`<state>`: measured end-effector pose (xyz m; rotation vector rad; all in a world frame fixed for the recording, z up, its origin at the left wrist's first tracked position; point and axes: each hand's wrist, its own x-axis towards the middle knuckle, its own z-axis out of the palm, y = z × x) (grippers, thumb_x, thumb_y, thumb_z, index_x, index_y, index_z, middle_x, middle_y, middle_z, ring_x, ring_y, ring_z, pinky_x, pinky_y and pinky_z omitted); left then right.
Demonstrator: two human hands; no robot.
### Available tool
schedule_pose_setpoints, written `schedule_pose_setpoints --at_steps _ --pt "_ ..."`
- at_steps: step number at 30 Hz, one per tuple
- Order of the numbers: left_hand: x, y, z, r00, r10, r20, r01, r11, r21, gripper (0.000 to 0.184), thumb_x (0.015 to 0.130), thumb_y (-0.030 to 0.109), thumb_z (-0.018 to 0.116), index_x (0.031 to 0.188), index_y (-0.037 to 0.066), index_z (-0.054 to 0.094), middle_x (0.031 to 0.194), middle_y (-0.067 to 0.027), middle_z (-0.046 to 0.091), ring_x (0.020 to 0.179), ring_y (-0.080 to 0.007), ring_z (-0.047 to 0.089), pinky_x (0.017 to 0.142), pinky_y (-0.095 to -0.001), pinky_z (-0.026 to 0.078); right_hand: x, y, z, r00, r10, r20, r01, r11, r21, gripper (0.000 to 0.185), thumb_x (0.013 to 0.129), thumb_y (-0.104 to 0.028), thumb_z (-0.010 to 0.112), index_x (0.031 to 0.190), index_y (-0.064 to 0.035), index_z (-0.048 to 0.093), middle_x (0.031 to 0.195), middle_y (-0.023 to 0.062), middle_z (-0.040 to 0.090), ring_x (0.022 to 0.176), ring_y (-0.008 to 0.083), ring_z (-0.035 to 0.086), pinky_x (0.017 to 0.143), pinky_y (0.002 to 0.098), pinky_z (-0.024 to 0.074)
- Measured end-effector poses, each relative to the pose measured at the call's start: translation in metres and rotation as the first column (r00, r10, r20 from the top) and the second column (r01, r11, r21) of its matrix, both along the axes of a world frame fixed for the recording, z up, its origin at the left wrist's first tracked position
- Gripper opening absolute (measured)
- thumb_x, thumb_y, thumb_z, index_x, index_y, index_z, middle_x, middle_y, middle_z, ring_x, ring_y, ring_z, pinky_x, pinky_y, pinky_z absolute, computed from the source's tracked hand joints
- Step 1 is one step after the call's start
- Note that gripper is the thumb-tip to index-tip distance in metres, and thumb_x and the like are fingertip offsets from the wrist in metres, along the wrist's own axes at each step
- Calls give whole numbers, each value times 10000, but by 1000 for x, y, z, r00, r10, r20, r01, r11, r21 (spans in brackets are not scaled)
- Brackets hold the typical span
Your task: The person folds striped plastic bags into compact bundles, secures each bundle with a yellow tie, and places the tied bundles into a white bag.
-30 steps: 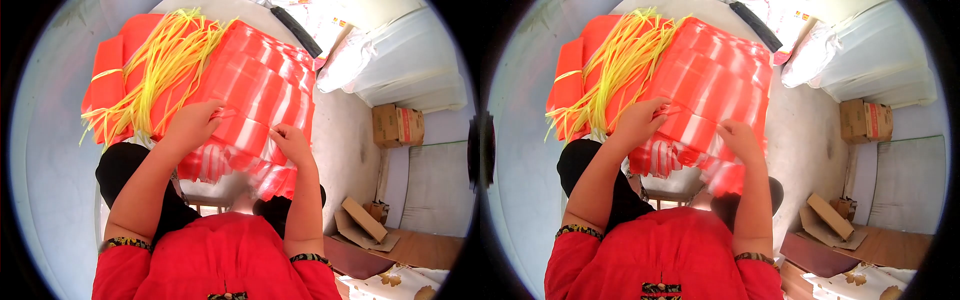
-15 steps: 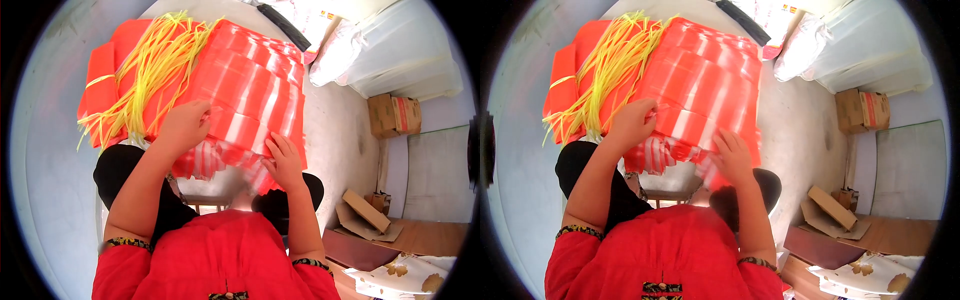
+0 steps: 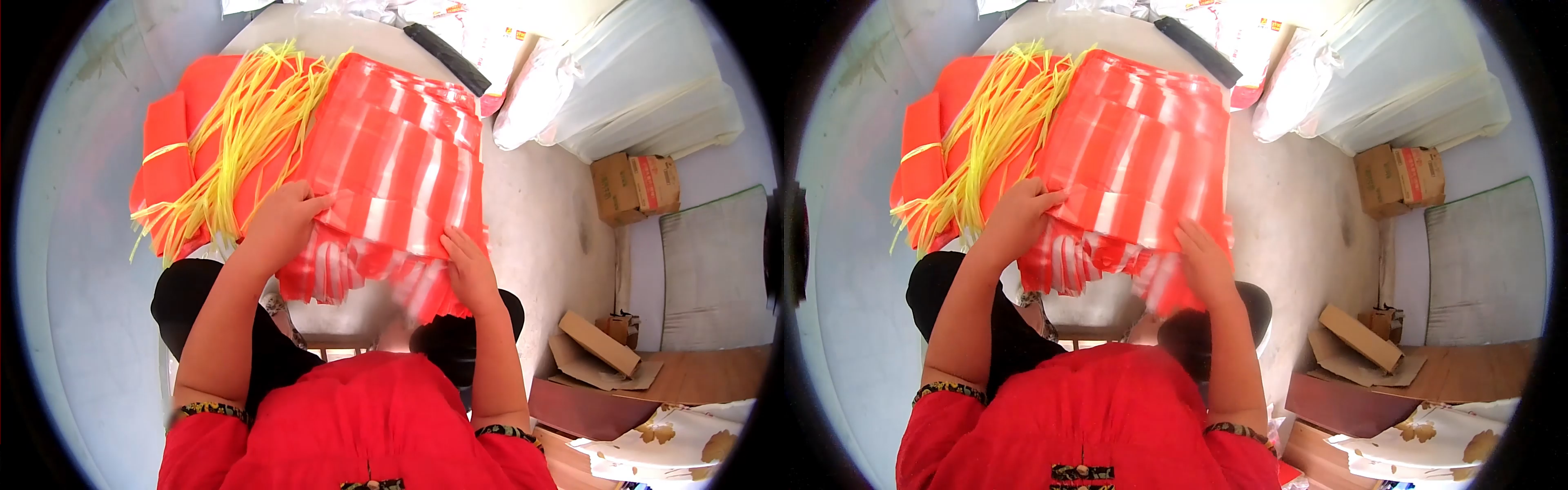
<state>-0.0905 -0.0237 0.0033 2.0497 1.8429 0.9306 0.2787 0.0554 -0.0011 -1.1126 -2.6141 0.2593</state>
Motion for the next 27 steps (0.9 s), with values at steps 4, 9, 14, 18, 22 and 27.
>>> schedule_pose_setpoints --at_steps 4,9,14,18,22,27 --pt "-3 -1 5 999 -39 14 38 998 52 323 807 -50 656 1098 49 757 963 -132 626 973 -337 627 856 -424 523 8 -2 10 999 -44 -17 44 999 -26 347 937 35 615 1268 -38 689 1370 136 675 1301 318 622 1083 396 511" --pt "-6 -1 10 940 -165 300 99 970 222 163 911 -33 639 1052 26 696 980 -81 646 951 -234 630 865 -356 503 27 5 30 909 -323 -263 159 852 -499 211 983 -22 634 1174 -21 723 1118 89 757 1002 210 696 913 324 543" --pt "-3 12 10 724 91 684 94 969 -228 83 1039 94 604 1085 24 607 960 -57 641 922 -137 586 842 -300 485 23 36 27 768 -510 -387 133 719 -682 104 1039 -80 624 961 -27 666 855 -41 628 788 56 556 760 233 478" --pt "9 31 3 790 186 584 -64 973 -223 133 1065 139 584 1097 13 557 928 -60 611 883 -119 555 816 -303 479 19 62 10 717 -575 -393 137 670 -730 99 1040 -127 623 1074 -36 643 873 -20 608 811 70 542 762 246 468" --pt "16 42 -7 823 242 514 -176 969 -175 165 1058 168 580 1088 10 544 918 -159 616 876 -273 597 798 -381 491 12 66 5 629 -620 -470 77 651 -755 239 1042 -122 610 1269 -58 571 1015 16 619 897 88 548 817 252 478" --pt "19 46 -10 818 292 495 -235 956 -176 188 1051 195 572 1111 18 545 956 -266 669 937 -463 661 784 -487 506 22 57 6 691 -568 -447 -10 611 -791 342 1032 -75 616 1357 -60 510 1096 25 612 958 94 557 856 250 477"
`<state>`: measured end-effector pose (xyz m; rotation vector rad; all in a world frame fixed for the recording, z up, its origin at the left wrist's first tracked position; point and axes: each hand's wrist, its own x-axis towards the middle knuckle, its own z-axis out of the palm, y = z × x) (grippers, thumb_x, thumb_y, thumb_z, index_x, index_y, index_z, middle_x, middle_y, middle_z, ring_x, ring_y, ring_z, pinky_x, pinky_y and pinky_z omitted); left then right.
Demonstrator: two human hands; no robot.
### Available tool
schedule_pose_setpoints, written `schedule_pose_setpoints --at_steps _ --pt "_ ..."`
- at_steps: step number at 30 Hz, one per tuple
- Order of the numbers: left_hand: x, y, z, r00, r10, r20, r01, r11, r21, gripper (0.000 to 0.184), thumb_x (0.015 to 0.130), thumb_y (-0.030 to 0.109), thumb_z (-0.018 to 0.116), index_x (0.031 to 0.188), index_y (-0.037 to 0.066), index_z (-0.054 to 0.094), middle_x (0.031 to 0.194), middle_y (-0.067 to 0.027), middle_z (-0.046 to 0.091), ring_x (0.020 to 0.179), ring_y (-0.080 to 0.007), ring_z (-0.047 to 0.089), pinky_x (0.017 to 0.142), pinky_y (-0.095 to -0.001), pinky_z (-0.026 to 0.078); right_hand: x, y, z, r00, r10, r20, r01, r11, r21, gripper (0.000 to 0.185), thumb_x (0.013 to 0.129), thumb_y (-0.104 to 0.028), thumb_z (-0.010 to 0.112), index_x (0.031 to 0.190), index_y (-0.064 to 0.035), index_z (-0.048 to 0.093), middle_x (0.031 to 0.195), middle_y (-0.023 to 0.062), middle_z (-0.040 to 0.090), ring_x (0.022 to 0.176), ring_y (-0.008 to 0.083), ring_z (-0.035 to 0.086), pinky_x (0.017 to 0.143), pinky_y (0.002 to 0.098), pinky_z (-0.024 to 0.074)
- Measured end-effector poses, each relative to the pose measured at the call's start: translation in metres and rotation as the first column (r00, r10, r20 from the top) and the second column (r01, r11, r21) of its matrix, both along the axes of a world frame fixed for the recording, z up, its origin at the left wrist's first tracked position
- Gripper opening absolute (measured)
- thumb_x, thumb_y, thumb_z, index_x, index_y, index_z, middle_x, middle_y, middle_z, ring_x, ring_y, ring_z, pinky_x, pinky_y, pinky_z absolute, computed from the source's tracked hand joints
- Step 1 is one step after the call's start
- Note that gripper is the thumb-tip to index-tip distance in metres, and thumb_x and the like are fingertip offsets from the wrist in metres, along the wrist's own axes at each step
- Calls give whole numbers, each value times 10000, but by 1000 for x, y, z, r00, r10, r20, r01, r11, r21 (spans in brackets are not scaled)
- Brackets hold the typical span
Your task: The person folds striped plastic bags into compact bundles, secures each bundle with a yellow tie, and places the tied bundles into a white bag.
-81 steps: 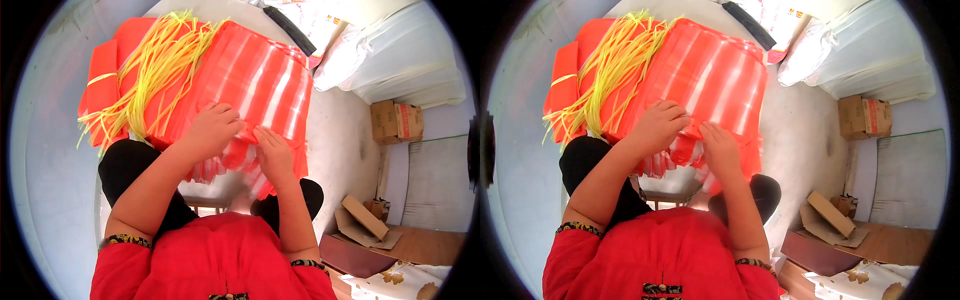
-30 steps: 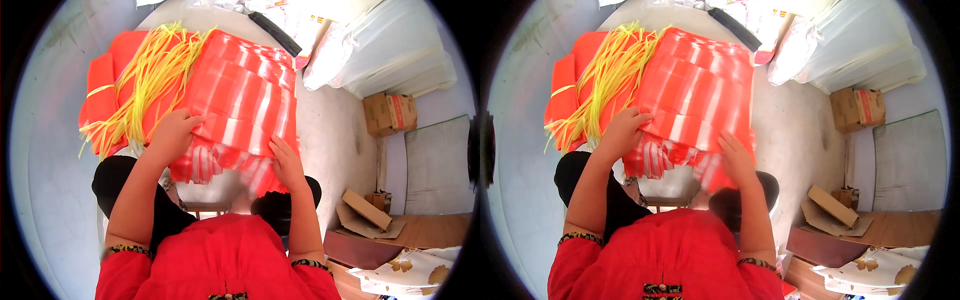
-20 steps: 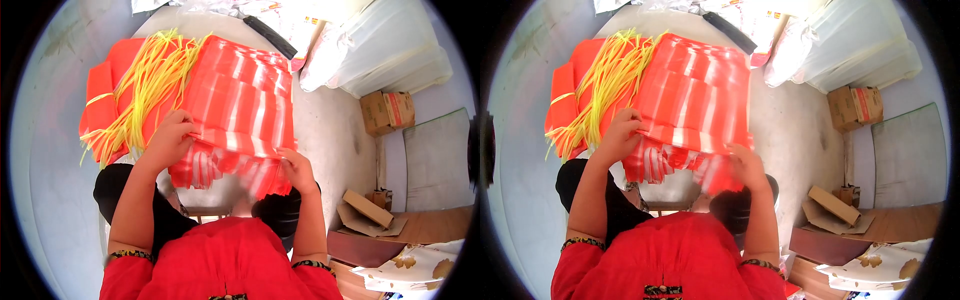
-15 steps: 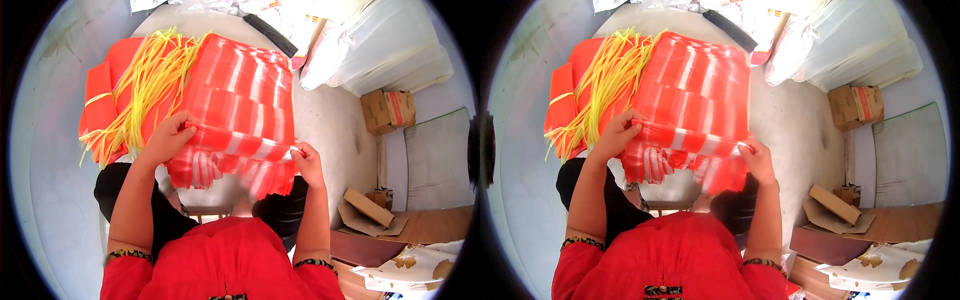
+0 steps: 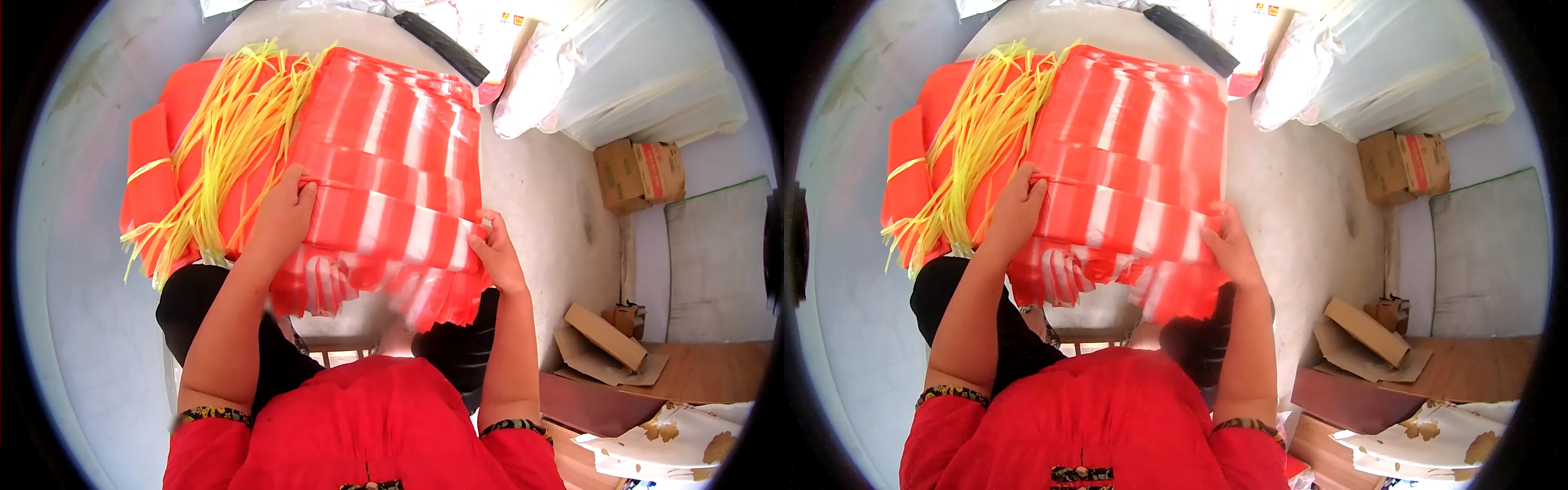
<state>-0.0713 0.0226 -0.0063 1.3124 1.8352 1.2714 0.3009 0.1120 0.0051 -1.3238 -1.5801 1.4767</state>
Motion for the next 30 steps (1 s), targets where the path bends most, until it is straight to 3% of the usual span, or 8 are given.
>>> schedule_pose_setpoints --at_steps 4,9,12,19,22,25,28,30 --pt "0 -1 -1 999 5 -35 -6 999 -35 202 1051 203 569 1114 13 543 966 -276 669 952 -469 660 789 -494 504 7 6 -13 995 -32 95 24 997 80 358 1029 -52 623 1368 -51 507 1083 23 615 964 89 561 854 247 476" --pt "-3 0 -9 998 11 -56 -13 999 -29 213 1045 212 576 1067 5 530 946 -280 663 946 -473 656 775 -501 495 -4 5 -12 998 -62 25 59 990 130 355 1024 -49 635 1360 -39 522 1040 23 628 932 89 567 842 254 485" --pt "-3 -1 -5 990 25 -136 -41 992 -121 216 1047 226 597 1037 16 547 878 -198 621 834 -341 643 758 -412 499 -2 9 -17 995 -83 58 75 989 125 339 1020 -63 648 1339 -38 536 1012 24 639 916 95 576 832 264 494" --pt "-4 -3 12 877 -14 -480 -113 966 -234 259 975 284 686 1006 39 605 883 -211 699 855 -419 687 718 -504 520 -9 7 -12 898 -229 375 145 960 239 249 952 -141 743 1159 -38 652 1002 72 679 895 161 630 803 296 515" --pt "1 -5 13 823 47 -566 -133 985 -110 235 938 255 717 977 44 622 912 -195 703 871 -400 685 740 -503 527 -14 -9 -1 716 -427 552 -179 652 737 320 872 -196 807 1120 -40 678 1062 95 707 929 276 671 806 400 538" --pt "2 -3 6 755 89 -650 -63 996 64 200 891 212 741 933 44 641 957 -161 708 888 -385 678 749 -488 533 -27 -25 16 752 -206 626 -514 412 753 494 807 -248 847 1224 -50 670 1282 141 675 1167 373 632 956 506 518" --pt "-2 2 1 688 38 -725 141 973 185 185 846 180 761 938 45 673 1019 -118 713 920 -366 674 774 -469 537 -67 -47 35 643 46 765 -704 428 566 633 797 -258 856 1351 -57 626 1479 156 565 1393 369 496 1122 532 428" --pt "-6 4 1 637 -3 -771 301 921 246 198 823 165 772 965 48 698 1056 -93 717 962 -352 673 820 -465 538 -71 -46 23 627 89 774 -698 506 507 699 794 -257 859 1408 -60 590 1550 160 497 1461 367 420 1186 520 367"
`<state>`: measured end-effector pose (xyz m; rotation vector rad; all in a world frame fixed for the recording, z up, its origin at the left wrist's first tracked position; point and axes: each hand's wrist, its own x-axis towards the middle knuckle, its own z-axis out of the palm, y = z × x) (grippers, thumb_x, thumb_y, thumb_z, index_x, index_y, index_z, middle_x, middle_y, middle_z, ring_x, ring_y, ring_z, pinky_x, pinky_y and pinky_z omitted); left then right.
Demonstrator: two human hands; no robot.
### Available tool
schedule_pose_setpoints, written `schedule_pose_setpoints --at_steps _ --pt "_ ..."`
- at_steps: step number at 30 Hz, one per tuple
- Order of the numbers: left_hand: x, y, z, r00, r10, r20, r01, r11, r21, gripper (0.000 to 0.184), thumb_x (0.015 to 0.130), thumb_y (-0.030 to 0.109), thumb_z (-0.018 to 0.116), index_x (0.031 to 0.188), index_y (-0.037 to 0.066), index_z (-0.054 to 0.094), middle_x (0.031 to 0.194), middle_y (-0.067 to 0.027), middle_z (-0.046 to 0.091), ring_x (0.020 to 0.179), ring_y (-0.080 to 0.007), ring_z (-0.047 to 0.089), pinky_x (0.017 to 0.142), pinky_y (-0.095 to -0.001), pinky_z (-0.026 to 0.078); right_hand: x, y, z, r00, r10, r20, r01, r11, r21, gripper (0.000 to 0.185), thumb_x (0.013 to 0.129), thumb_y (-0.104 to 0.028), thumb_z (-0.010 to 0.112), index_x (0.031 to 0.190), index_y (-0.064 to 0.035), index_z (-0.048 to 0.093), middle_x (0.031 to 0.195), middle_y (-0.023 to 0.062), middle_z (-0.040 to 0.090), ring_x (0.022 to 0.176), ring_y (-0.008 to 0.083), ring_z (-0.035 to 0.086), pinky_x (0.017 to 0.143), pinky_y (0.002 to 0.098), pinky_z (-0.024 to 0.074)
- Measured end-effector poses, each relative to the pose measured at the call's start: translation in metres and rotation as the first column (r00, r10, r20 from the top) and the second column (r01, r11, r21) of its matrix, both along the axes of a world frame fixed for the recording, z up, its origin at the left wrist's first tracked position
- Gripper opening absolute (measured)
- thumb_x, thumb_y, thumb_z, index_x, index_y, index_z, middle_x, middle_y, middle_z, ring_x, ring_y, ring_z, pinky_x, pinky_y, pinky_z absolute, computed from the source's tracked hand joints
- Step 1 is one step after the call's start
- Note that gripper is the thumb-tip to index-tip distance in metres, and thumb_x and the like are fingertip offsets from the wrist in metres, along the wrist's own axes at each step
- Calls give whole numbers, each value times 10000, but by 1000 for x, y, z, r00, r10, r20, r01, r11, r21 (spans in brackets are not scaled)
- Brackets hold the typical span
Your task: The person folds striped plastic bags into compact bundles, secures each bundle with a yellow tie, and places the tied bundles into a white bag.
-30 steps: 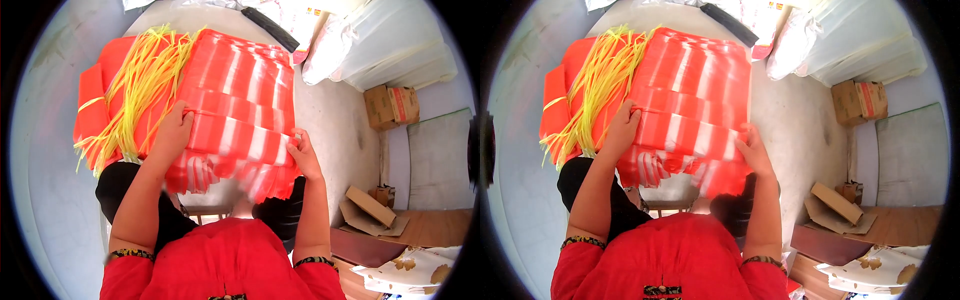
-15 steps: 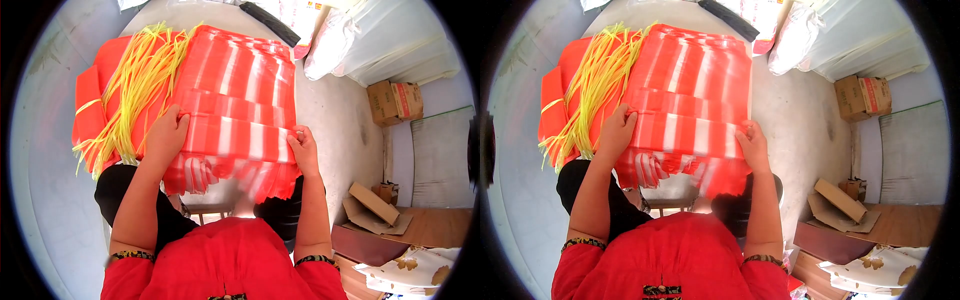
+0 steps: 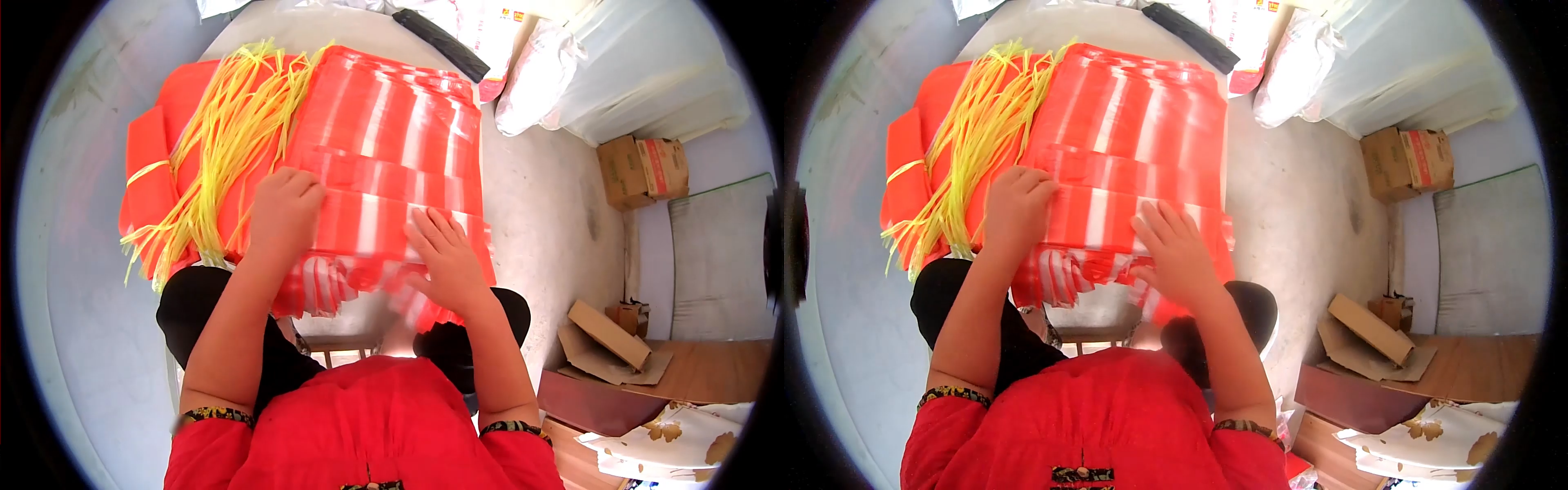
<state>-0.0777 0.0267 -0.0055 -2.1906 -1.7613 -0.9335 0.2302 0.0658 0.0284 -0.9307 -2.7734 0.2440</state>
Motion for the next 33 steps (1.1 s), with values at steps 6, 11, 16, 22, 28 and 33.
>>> schedule_pose_setpoints --at_steps 6,11,16,22,28,33 --pt "15 -21 25 962 -252 105 271 930 -250 504 758 166 811 1235 61 688 1359 -127 649 1303 -341 575 1130 -504 423 0 9 -6 998 -56 -17 54 995 -85 701 797 -183 845 1432 -62 575 1552 163 506 1460 384 434 1193 501 380" --pt "9 -26 27 980 -186 72 199 911 -360 663 706 117 799 1345 61 626 1471 -128 589 1416 -319 509 1198 -501 379 9 20 0 996 -85 12 85 990 -112 659 797 -93 795 1419 -56 582 1526 163 536 1429 391 477 1181 499 403" --pt "6 -25 22 989 -141 41 146 921 -360 630 713 91 745 1332 53 634 1462 -134 603 1422 -302 513 1195 -500 388 12 26 4 997 -69 41 72 995 -72 657 785 -75 771 1417 -71 591 1502 153 564 1408 380 507 1173 482 421" --pt "-10 -20 38 955 -78 286 220 833 -507 548 785 141 716 1317 36 636 1397 -178 628 1227 -356 636 1039 -479 499 14 37 43 971 -166 172 229 858 -460 591 817 -103 719 1400 -83 624 1436 130 637 1340 357 566 1101 451 471" --pt "-1 -4 35 860 138 491 -72 986 -150 592 842 226 774 1380 55 597 1398 -165 617 1272 -347 606 1051 -466 492 2 74 58 945 -326 3 324 941 96 481 876 -231 743 1316 -46 681 1240 183 706 1210 397 613 1023 459 499" --pt "22 7 33 986 -121 113 130 988 -81 612 865 164 748 1442 71 565 1464 -122 593 1408 -315 523 1175 -482 407 -38 58 11 998 -19 -61 21 999 29 705 830 -263 822 1448 -51 557 1493 188 553 1414 388 476 1192 507 371"
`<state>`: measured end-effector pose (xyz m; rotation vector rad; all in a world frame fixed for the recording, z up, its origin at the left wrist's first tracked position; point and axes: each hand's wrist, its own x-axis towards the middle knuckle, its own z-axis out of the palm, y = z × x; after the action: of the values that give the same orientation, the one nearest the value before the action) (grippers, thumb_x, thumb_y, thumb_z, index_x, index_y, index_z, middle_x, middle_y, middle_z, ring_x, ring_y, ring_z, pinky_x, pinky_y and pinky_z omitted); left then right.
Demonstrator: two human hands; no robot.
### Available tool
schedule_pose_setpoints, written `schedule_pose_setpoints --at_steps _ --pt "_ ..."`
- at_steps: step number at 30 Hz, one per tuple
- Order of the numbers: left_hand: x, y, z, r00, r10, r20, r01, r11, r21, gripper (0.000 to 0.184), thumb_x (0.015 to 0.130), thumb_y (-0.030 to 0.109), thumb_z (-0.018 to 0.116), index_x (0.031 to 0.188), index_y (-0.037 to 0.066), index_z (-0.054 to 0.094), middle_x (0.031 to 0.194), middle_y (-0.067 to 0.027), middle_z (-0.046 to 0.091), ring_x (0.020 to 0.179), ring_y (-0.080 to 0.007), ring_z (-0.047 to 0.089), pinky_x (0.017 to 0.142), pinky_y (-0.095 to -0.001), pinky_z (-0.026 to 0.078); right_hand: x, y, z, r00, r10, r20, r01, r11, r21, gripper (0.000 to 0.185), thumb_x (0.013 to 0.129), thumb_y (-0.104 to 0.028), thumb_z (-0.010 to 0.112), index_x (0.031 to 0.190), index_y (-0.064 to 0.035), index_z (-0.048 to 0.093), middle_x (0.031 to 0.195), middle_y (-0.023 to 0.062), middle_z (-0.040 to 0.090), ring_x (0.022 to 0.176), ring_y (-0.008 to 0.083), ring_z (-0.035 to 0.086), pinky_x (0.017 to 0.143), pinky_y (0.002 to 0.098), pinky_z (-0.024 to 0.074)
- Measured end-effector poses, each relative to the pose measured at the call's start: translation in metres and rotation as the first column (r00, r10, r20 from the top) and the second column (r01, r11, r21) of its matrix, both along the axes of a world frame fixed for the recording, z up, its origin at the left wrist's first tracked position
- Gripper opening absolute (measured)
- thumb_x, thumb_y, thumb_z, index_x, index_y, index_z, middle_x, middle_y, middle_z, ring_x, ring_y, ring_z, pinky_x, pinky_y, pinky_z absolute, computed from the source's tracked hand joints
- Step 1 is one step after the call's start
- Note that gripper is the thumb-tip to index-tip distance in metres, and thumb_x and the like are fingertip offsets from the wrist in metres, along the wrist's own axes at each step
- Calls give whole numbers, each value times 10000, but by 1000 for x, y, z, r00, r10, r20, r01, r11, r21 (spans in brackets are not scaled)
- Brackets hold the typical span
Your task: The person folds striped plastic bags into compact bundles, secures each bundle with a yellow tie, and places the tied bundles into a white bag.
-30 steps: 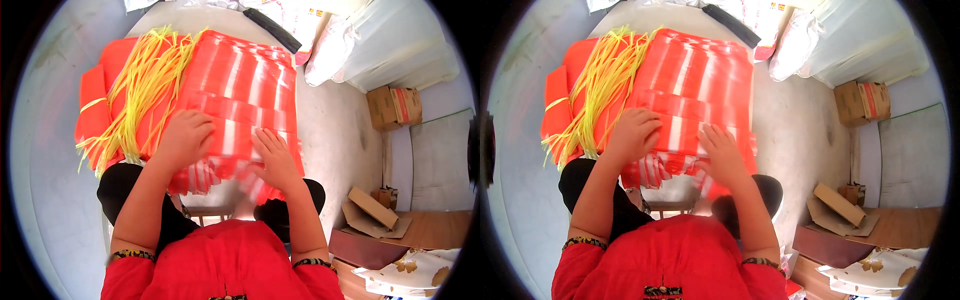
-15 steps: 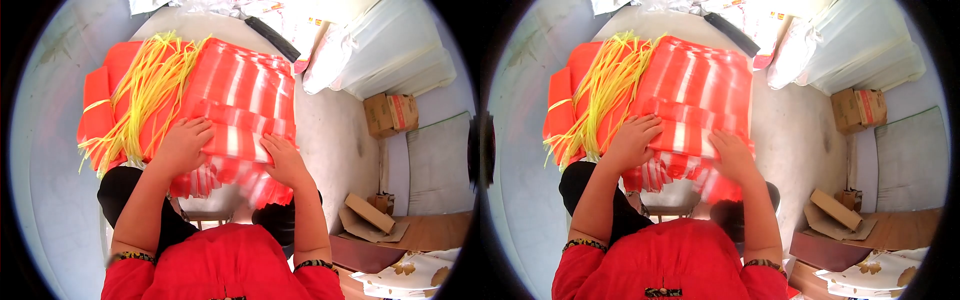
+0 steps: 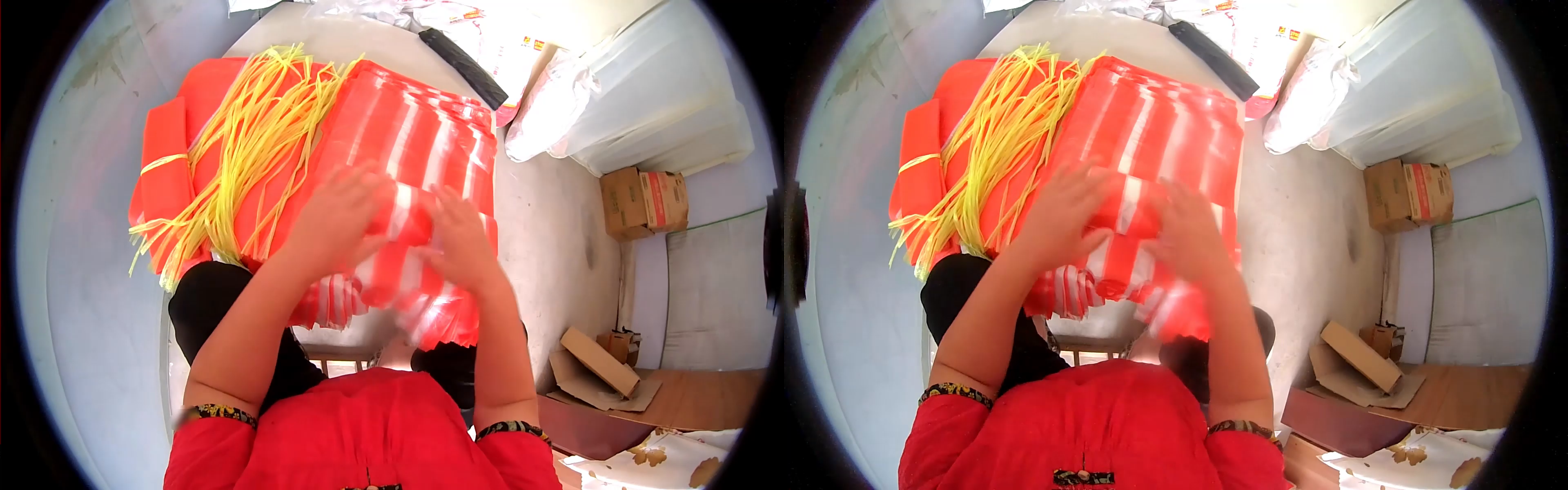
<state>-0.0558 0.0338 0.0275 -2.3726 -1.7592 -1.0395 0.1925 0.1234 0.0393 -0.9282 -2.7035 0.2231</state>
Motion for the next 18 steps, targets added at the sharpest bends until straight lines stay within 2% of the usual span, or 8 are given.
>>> schedule_pose_setpoints --at_steps 2,5,8,11,12,15,17,18 --pt "16 7 -29 999 -6 -54 4 1000 -31 575 882 129 701 1438 69 569 1478 -116 587 1421 -304 514 1186 -504 388 -21 -16 -20 997 47 56 -50 997 64 763 809 -240 840 1477 -54 523 1540 180 509 1456 381 434 1219 512 347" --pt "21 9 -37 994 -7 -112 5 1000 -20 530 899 94 645 1425 66 578 1489 -113 583 1430 -294 508 1187 -511 385 -23 -11 -29 1000 30 5 -30 994 103 760 776 -164 840 1462 -46 535 1528 165 526 1438 368 462 1195 490 387" --pt "15 13 -42 989 6 -151 -9 1000 -15 509 900 86 634 1406 64 588 1496 -115 577 1434 -288 505 1176 -496 400 -13 -3 -24 999 42 30 -44 996 74 656 811 -79 768 1435 -50 567 1496 155 563 1399 349 514 1153 467 434" --pt "5 12 -41 980 79 -183 -89 995 -49 487 895 88 640 1380 63 599 1482 -115 587 1420 -286 517 1160 -484 415 26 16 -44 993 -66 100 47 983 177 592 808 -27 710 1391 -75 618 1454 121 621 1358 320 570 1140 440 459" --pt "1 10 -40 974 106 -198 -121 990 -66 479 894 89 642 1370 63 603 1473 -114 592 1412 -286 523 1154 -482 419 34 15 -38 989 -98 114 78 984 163 571 805 -4 693 1368 -82 632 1428 115 637 1340 320 581 1141 447 455" --pt "-12 8 -39 968 115 -225 -122 992 -17 461 857 115 688 1311 54 637 1316 -125 686 1255 -311 639 1061 -455 492 50 13 -16 963 -202 177 184 976 115 538 793 52 660 1308 -104 663 1364 92 675 1293 313 609 1151 472 439" --pt "-10 0 -13 992 78 -96 -103 951 -291 416 854 135 715 1256 41 663 1175 -137 725 1110 -326 691 966 -436 533 53 14 7 927 -273 256 258 962 92 540 778 73 659 1283 -118 669 1345 72 683 1270 302 619 1164 496 420" --pt "-10 -5 -2 997 71 -28 -76 904 -421 395 853 144 728 1228 35 675 1104 -144 744 1038 -333 717 918 -427 553 53 13 20 941 -277 193 242 952 187 490 801 71 683 1263 -90 664 1245 107 710 1200 331 641 1151 522 402"
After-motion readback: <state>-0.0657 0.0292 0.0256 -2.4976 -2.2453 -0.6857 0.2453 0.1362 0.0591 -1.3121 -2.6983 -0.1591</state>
